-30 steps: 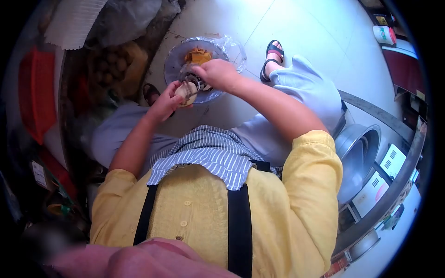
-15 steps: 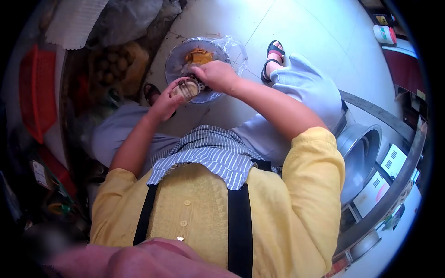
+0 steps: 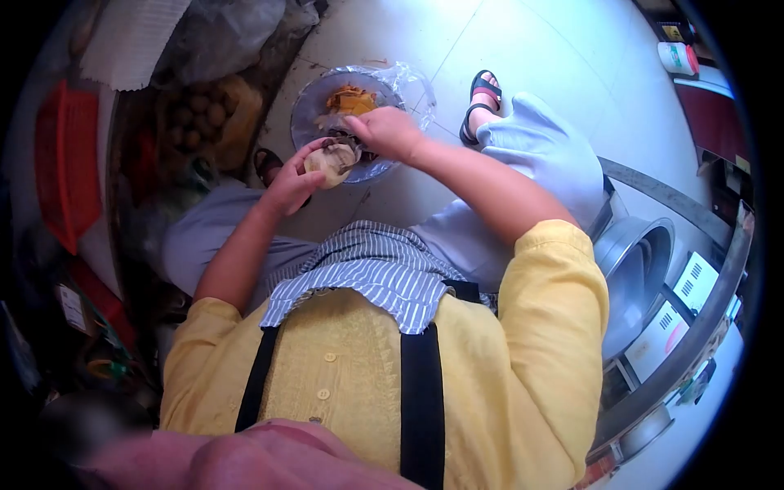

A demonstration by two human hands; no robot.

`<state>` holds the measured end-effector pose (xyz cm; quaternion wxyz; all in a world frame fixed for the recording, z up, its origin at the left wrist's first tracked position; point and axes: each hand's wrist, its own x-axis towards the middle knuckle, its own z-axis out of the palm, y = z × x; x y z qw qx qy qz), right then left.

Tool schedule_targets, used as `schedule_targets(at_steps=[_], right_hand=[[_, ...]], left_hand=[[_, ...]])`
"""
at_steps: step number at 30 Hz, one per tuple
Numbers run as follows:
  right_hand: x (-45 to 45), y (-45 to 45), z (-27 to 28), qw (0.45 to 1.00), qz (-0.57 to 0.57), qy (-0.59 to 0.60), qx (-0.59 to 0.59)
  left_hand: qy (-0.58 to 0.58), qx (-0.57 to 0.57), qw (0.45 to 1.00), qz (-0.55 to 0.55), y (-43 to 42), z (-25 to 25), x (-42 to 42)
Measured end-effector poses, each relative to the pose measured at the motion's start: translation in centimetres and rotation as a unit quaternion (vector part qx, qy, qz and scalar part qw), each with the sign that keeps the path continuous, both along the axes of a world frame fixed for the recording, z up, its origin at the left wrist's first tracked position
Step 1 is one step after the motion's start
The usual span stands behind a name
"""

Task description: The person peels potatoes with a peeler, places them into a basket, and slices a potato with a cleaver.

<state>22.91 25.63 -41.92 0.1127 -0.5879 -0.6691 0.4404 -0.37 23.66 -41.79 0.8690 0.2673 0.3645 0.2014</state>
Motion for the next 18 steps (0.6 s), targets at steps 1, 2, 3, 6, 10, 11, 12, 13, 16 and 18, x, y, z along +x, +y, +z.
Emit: schedule_targets(at_steps=[1, 2, 3, 6, 10, 11, 12, 13, 16, 18], right_hand=[[0.9, 0.4, -0.8, 0.999, 0.024, -0.042, 0.024], [1.8, 0.8, -1.0, 0.998, 0.024, -0.042, 0.027], [2.5, 0.9, -1.1, 0.994, 0.033, -0.105, 0.000], [3.2, 0.9, -1.3, 0.985, 0.008, -0.162, -0.065], [2.6, 1.0, -1.1, 0.991, -0.019, -0.119, -0.065], [2.5, 1.1, -0.6, 0.991, -0.025, -0.119, -0.062], [2.3, 1.1, -0.2, 0.991, -0.027, -0.119, -0.060], [1.9, 1.0, 0.2, 0.993, -0.027, -0.099, -0.059], [1.4, 0.8, 0.3, 0.994, -0.023, -0.098, -0.042], [1.7, 1.1, 0.2, 0.991, -0.032, -0.121, -0.036]], left_hand=[[-0.002, 0.012, 1.000, -0.001, -0.1, 0.2, 0.0], [-0.005, 0.024, 1.000, 0.000, 0.0, 0.2, 0.0], [-0.005, 0.025, 1.000, 0.000, 0.2, 0.4, -0.1], [-0.056, 0.004, 0.998, 0.000, 0.7, 0.9, -0.2], [-0.049, -0.009, 0.999, 0.014, 0.6, 0.4, -0.1], [-0.046, -0.013, 0.999, 0.005, 0.7, 0.2, -0.2], [-0.046, -0.011, 0.999, 0.004, 0.7, -0.2, -0.3], [-0.031, -0.002, 1.000, -0.004, 0.5, -0.4, -0.3], [-0.012, -0.012, 1.000, -0.008, 0.2, -0.5, -0.2], [-0.009, -0.028, 1.000, -0.008, 0.2, -0.3, -0.2]])
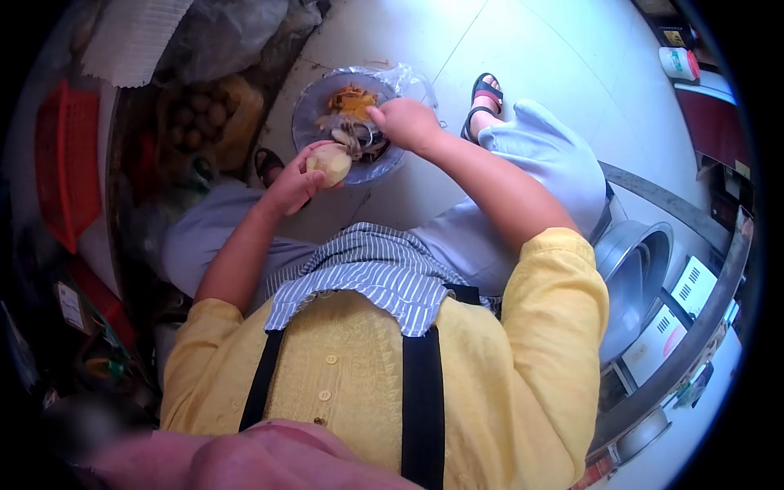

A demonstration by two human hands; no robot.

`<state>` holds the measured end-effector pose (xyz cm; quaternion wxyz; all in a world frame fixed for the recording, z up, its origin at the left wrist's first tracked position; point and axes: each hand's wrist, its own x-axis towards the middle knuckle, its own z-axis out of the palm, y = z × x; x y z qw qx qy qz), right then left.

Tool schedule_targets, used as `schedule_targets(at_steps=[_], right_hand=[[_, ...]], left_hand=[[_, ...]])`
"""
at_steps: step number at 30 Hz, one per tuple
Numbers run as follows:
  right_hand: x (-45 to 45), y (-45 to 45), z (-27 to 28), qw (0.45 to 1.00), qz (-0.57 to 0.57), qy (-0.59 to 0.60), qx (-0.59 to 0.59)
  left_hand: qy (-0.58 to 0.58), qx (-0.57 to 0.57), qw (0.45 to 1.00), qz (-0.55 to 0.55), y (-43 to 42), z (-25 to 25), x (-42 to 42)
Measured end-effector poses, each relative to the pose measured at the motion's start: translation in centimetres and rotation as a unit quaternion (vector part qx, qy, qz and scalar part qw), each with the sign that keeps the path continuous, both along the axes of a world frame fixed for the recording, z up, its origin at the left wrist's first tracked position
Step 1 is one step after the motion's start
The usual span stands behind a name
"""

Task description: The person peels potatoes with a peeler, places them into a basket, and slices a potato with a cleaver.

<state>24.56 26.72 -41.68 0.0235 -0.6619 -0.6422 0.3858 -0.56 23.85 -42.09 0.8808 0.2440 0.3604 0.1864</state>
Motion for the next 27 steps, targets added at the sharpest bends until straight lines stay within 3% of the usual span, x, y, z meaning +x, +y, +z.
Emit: schedule_targets(at_steps=[7, 12, 14, 17, 18, 21, 23, 27], right_hand=[[0.1, -0.1, 0.3, 0.998, 0.012, -0.065, -0.001], [-1.5, -0.6, 1.7, 0.996, 0.006, 0.091, 0.002], [-2.1, -1.1, 1.7, 0.994, 0.021, 0.099, 0.031], [-1.4, -1.1, -1.3, 0.994, -0.009, 0.039, 0.102], [0.4, -0.2, -2.2, 0.994, 0.051, -0.064, 0.072], [1.8, 0.1, -2.8, 0.997, 0.018, -0.070, 0.022], [0.8, 0.0, -1.9, 0.997, 0.009, -0.016, 0.078], [0.7, -0.1, -1.5, 0.996, 0.044, -0.064, 0.045]], left_hand=[[-0.046, 0.002, 0.997, 0.059, 0.2, 0.7, 0.1], [-0.053, -0.021, 0.996, 0.064, -0.3, -0.3, -0.1], [-0.060, 0.017, 0.997, 0.048, -0.4, -1.0, -0.1], [-0.054, 0.025, 0.997, 0.039, -0.9, -0.9, -0.1], [-0.053, 0.026, 0.998, 0.036, -0.8, -0.4, -0.1], [-0.099, 0.034, 0.994, 0.042, 0.3, 0.9, -0.3], [-0.030, 0.048, 0.995, 0.077, 0.2, 0.2, -0.3], [-0.021, 0.047, 0.997, 0.066, 0.4, -0.5, -0.3]])
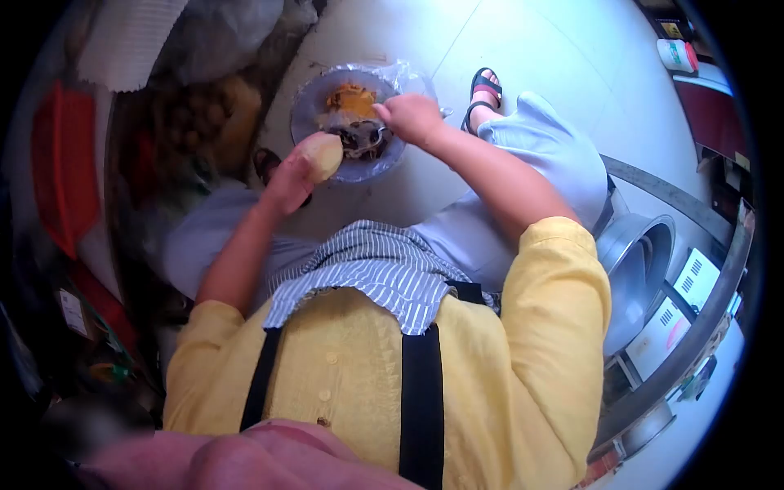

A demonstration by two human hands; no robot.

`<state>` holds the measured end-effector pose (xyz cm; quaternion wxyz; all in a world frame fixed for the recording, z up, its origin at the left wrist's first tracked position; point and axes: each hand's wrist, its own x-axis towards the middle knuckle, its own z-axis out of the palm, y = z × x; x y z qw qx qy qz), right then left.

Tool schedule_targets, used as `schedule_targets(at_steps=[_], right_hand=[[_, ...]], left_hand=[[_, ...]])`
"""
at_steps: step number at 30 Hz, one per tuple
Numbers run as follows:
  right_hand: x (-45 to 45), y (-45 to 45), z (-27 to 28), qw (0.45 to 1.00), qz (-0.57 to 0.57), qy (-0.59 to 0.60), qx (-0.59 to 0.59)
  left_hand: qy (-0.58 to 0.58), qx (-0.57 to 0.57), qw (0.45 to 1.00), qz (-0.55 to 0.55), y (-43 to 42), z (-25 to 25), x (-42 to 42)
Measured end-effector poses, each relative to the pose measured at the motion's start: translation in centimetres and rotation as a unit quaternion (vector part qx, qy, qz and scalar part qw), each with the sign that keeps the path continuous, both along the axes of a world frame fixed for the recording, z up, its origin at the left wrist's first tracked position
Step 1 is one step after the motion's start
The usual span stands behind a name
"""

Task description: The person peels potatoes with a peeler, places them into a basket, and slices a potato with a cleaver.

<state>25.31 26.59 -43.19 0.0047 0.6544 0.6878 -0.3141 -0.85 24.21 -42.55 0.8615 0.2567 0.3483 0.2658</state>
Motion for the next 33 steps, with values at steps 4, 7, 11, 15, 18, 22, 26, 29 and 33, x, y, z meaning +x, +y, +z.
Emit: schedule_targets(at_steps=[4, 7, 11, 15, 18, 22, 26, 29, 33], right_hand=[[-2.5, -0.3, 2.3, 0.990, -0.029, 0.131, 0.048], [-4.0, -1.6, 3.1, 0.982, 0.004, 0.177, 0.068], [-2.9, -1.1, 0.6, 0.986, 0.008, 0.134, 0.101], [-0.5, 0.1, -1.9, 0.981, -0.027, 0.148, 0.124], [-2.3, -0.2, -0.4, 0.984, -0.055, 0.150, 0.081], [-2.5, 0.3, 0.3, 0.989, -0.046, 0.118, 0.071], [-3.5, -0.5, 0.4, 0.986, -0.070, 0.141, 0.062], [-3.7, -0.3, 1.0, 0.988, -0.058, 0.127, 0.071], [-4.5, -0.2, 2.1, 0.984, -0.057, 0.153, 0.073]], left_hand=[[-0.010, -0.023, 1.000, 0.013, -0.6, -0.1, 0.0], [-0.009, -0.035, 0.999, -0.004, -0.7, -0.8, 0.0], [0.005, -0.022, 1.000, 0.006, -1.1, -0.9, 0.1], [0.141, -0.013, 0.990, -0.016, -0.4, -1.3, -0.8], [-0.016, -0.108, 0.994, 0.004, -1.3, -2.5, 0.0], [-0.006, -0.023, 0.999, 0.023, 0.0, -0.6, 0.3], [-0.017, -0.051, 0.998, 0.013, -0.3, -0.7, 0.6], [-0.006, -0.048, 0.999, 0.009, -0.3, -0.4, 0.8], [-0.017, -0.066, 0.998, 0.014, -0.3, -0.6, 0.7]])
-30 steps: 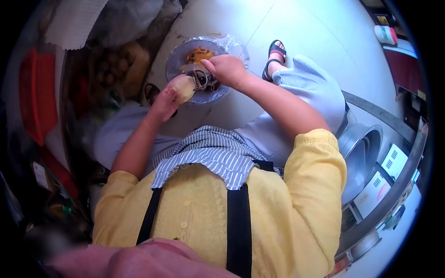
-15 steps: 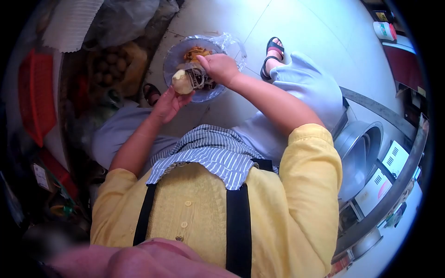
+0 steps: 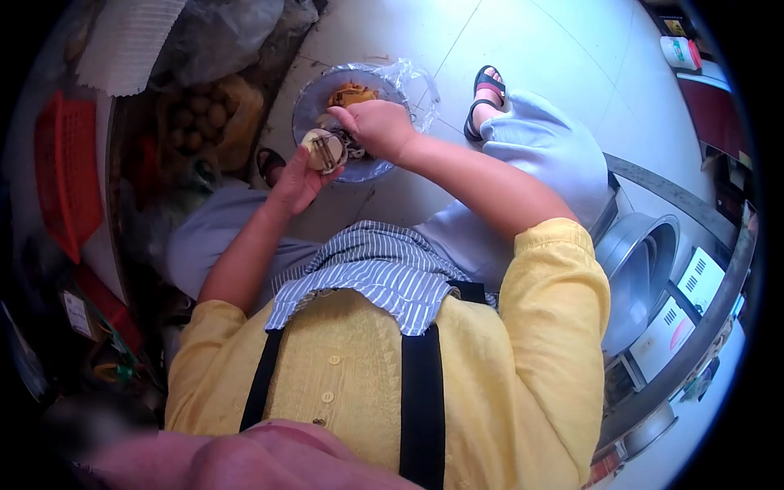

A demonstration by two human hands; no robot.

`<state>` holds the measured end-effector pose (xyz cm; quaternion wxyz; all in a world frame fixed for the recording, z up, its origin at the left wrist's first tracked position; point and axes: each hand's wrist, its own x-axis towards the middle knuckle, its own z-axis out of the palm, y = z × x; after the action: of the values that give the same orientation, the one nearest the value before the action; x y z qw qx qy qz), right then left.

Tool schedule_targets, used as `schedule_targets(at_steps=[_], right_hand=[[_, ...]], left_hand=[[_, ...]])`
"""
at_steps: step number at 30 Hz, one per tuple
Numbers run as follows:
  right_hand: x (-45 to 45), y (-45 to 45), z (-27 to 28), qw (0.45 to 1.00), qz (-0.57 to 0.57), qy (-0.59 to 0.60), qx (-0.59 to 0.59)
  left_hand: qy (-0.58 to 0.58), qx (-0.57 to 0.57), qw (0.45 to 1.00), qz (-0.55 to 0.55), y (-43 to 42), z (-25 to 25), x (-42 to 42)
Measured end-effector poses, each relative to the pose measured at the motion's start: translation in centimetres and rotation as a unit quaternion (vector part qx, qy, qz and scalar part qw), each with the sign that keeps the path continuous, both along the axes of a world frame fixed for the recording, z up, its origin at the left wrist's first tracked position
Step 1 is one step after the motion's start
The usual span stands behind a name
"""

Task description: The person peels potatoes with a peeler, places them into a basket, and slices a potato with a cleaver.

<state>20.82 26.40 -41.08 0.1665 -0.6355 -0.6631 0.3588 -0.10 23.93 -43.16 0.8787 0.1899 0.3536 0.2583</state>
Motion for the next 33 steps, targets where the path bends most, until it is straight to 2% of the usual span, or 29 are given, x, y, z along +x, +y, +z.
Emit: schedule_targets(at_steps=[2, 6, 8, 12, 15, 18, 20, 22, 24, 27, 28, 33], right_hand=[[-0.4, 0.0, 0.8, 0.999, 0.027, -0.021, 0.017], [2.2, 1.3, -1.9, 0.994, 0.038, -0.053, 0.092], [3.7, 2.1, -2.4, 0.993, -0.001, -0.115, -0.003], [1.2, 0.8, -1.4, 0.998, 0.020, -0.055, -0.034], [-0.4, 0.0, 0.1, 0.998, 0.037, -0.044, -0.018], [0.0, 0.2, -0.5, 0.997, 0.048, -0.055, 0.026], [1.6, 1.4, -1.0, 0.992, 0.030, -0.117, 0.021], [3.3, 1.9, -2.6, 0.993, 0.018, -0.117, 0.019], [4.1, 2.1, -3.4, 0.998, -0.036, -0.048, -0.030], [2.7, 1.4, -2.2, 0.996, 0.003, -0.003, -0.089], [2.1, 1.2, -1.6, 0.993, 0.014, 0.029, -0.111], [0.3, 0.0, 0.8, 0.996, 0.024, 0.046, -0.075]], left_hand=[[0.010, 0.010, 1.000, -0.004, -0.2, 0.1, 0.2], [0.050, 0.010, 0.999, -0.005, -0.7, 0.0, -0.3], [0.012, 0.030, 0.999, -0.015, -0.5, 0.4, -0.6], [0.035, 0.012, 0.999, 0.011, -1.2, -1.3, -1.0], [0.035, 0.036, 0.998, -0.024, -1.1, -1.4, -0.8], [0.097, 0.048, 0.993, -0.037, -1.4, -0.6, -0.3], [0.073, 0.011, 0.997, -0.023, -1.4, -0.7, -0.6], [0.036, 0.009, 0.999, -0.030, -1.1, -0.3, -1.0], [-0.004, 0.005, 0.999, -0.037, -0.8, 0.1, -1.0], [0.016, 0.018, 0.999, -0.048, -1.0, 0.6, -0.7], [-0.013, 0.016, 0.998, -0.052, -0.9, 0.1, -0.9], [-0.049, 0.006, 0.998, -0.036, -0.7, 0.3, -0.4]])
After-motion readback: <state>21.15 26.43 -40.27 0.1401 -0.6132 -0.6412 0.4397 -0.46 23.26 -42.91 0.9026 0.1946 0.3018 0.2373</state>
